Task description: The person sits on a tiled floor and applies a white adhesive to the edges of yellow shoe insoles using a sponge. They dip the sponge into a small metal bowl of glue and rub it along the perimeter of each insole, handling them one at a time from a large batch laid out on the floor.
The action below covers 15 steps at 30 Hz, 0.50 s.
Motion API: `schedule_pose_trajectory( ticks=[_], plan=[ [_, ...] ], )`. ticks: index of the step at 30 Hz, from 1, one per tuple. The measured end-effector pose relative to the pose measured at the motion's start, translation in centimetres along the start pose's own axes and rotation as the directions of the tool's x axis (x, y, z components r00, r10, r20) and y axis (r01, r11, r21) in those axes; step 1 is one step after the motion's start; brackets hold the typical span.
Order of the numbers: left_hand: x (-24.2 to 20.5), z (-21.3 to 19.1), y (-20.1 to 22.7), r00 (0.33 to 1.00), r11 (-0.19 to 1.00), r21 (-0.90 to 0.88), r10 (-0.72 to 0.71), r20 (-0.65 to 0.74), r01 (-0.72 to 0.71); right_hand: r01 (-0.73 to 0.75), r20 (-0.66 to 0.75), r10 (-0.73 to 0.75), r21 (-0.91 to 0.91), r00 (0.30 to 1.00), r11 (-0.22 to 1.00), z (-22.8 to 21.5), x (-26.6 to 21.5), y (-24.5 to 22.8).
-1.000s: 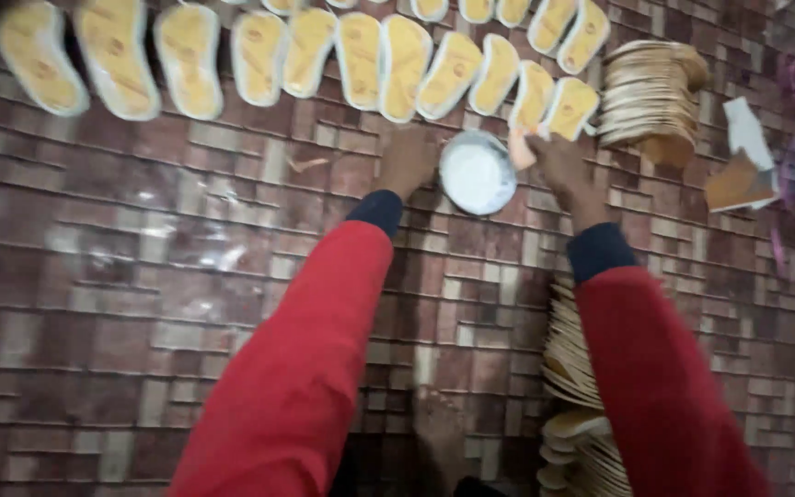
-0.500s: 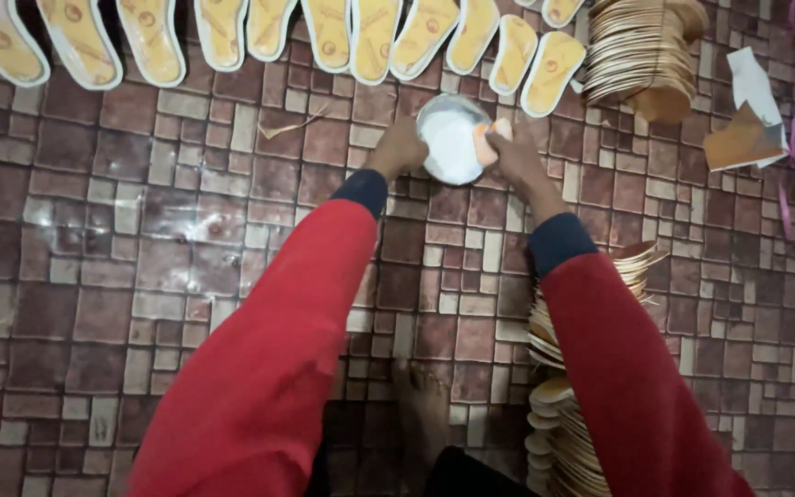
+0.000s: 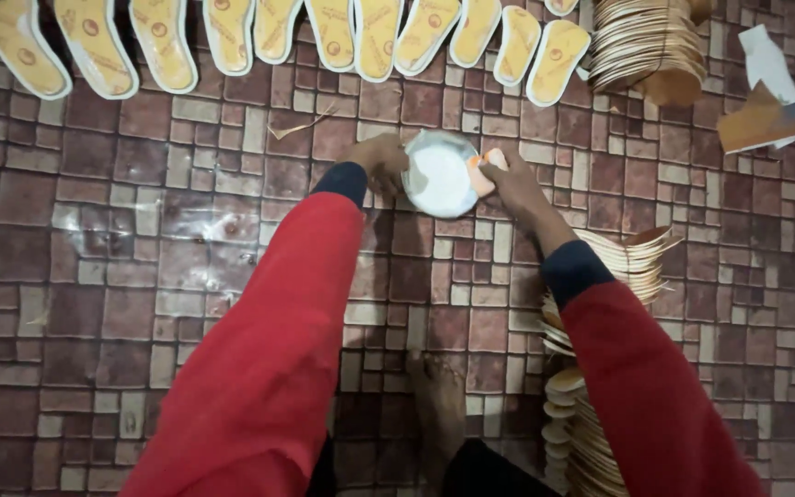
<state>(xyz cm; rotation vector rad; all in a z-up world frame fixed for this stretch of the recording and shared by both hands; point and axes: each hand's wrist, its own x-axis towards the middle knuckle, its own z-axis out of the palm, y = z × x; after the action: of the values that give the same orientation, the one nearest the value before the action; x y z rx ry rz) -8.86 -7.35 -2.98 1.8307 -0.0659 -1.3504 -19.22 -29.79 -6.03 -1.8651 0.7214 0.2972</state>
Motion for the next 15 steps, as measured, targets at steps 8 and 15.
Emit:
schedule_pose_trajectory(
  ticks=[8, 15],
  plan=[
    [-1.1, 0.4, 0.9, 0.974, 0.858, 0.502, -0.193, 0.118, 0.109, -0.020, 0.037, 0.018, 0.071, 0.999, 0.997, -0.2, -1.5, 3.0],
    [12.8, 1.8, -4.2, 0.993, 0.511, 0.851, -0.079, -0.091, 0.119, -0.044, 0.104, 0.043, 0.006, 0.994, 0.999, -0.5, -4.8, 3.3]
  ],
)
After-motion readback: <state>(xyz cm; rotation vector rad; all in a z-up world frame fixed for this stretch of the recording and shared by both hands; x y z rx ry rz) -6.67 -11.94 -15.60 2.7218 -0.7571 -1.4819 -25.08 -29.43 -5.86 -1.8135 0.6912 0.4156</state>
